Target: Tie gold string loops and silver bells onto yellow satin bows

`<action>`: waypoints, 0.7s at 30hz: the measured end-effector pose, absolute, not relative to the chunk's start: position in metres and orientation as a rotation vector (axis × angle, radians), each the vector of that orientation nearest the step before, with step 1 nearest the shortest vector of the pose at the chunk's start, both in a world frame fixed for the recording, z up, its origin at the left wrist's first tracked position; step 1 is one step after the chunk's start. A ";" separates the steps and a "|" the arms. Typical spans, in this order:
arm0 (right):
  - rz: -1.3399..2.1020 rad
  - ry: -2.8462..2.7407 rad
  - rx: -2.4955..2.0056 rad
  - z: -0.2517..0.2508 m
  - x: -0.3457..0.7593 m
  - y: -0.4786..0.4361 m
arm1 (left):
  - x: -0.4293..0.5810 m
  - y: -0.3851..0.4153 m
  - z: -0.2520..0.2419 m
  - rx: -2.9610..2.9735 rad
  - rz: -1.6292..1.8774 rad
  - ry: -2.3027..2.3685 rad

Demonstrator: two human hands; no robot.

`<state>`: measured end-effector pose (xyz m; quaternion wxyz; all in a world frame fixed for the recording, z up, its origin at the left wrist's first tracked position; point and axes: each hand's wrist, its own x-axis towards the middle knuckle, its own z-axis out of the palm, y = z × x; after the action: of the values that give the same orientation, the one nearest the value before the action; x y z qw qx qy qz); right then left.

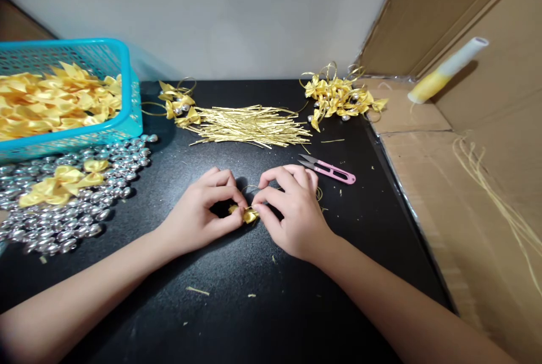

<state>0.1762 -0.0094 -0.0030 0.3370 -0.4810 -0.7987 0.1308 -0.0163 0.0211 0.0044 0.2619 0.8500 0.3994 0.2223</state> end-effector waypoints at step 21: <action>0.420 -2.064 -1.243 -0.002 0.177 -0.009 | -0.017 0.021 0.004 2.262 0.667 0.988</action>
<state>0.1769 -0.0090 -0.0023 0.3408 -0.4779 -0.7934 0.1615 -0.0173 0.0206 0.0041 0.2882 0.8472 0.3699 0.2496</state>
